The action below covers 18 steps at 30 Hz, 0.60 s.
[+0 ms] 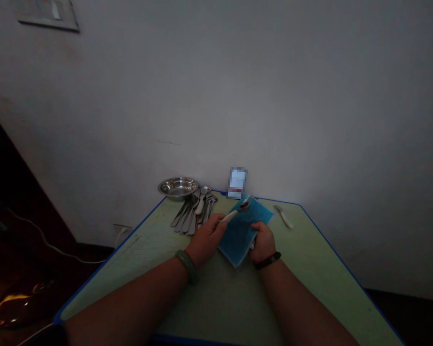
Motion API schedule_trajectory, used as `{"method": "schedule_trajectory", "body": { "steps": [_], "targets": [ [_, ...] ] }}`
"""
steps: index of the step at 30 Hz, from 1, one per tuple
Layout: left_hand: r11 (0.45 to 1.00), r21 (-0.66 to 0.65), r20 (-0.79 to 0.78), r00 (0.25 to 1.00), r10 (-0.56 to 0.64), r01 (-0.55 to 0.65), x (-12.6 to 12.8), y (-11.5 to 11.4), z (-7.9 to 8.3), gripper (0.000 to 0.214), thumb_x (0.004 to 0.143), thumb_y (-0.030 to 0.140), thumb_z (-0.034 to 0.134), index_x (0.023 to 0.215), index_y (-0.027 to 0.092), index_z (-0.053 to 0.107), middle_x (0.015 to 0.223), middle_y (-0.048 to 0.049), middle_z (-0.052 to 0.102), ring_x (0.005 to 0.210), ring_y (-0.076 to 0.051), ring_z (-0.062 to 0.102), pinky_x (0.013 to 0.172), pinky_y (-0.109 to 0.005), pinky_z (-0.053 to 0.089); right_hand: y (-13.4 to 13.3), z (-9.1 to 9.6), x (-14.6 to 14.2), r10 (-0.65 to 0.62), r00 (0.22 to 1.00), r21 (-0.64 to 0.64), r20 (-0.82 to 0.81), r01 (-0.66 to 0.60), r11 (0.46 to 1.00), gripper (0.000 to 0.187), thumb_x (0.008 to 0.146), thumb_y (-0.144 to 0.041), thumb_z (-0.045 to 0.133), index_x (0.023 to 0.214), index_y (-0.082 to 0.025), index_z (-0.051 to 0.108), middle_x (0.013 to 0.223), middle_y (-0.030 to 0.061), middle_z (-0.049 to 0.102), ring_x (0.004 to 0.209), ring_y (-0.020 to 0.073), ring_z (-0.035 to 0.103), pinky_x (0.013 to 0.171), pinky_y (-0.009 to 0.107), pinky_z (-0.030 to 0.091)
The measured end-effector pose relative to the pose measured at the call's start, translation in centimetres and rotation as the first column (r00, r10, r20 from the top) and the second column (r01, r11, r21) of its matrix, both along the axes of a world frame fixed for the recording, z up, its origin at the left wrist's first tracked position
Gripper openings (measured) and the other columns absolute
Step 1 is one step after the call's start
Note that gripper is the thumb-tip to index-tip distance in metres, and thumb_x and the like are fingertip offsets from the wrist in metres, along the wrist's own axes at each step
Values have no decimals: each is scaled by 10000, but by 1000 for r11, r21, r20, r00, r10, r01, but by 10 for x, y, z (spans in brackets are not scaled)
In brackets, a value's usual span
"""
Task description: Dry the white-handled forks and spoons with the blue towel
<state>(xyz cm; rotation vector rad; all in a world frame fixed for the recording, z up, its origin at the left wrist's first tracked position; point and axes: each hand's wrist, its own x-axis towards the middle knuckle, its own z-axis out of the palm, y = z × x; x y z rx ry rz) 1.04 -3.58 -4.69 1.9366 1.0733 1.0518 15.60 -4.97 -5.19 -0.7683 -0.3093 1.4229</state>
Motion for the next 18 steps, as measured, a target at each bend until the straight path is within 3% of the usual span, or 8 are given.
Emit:
{"method": "schedule_trajectory", "body": {
  "steps": [3,8,14,18],
  "targets": [
    [998,54,-63,997,41,-38,1,-2,0,380,794,418,351,1126,246,413,867,-2,567,713,-128,535,618,-239,410,-3,2,-3,0,1000,-28,31,1,1000,153,549,-130,413,619,-170,543,522,-15,617,421,114,528,409,224,409],
    [966,260,-231,970,80,-18,1,-9,5,367,815,377,330,1147,248,420,1079,-30,525,928,-157,503,783,-270,389,-3,-1,-4,50,998,-52,37,-48,998,154,551,-151,427,644,-167,549,514,-11,610,444,130,534,463,252,436],
    [937,350,-414,900,138,17,3,-14,9,353,825,391,297,1155,358,418,883,-9,502,742,-123,513,642,-235,409,-2,-5,-1,82,996,-35,39,-81,996,139,558,-169,423,639,-174,536,570,7,628,576,171,585,579,305,472],
    [931,360,-487,864,128,65,3,-15,10,368,828,397,280,1186,396,365,856,-5,462,685,-106,495,597,-217,394,0,-6,1,90,996,-34,22,-90,995,107,560,-167,422,608,-172,517,504,-7,593,500,144,553,489,260,446]
  ]
}}
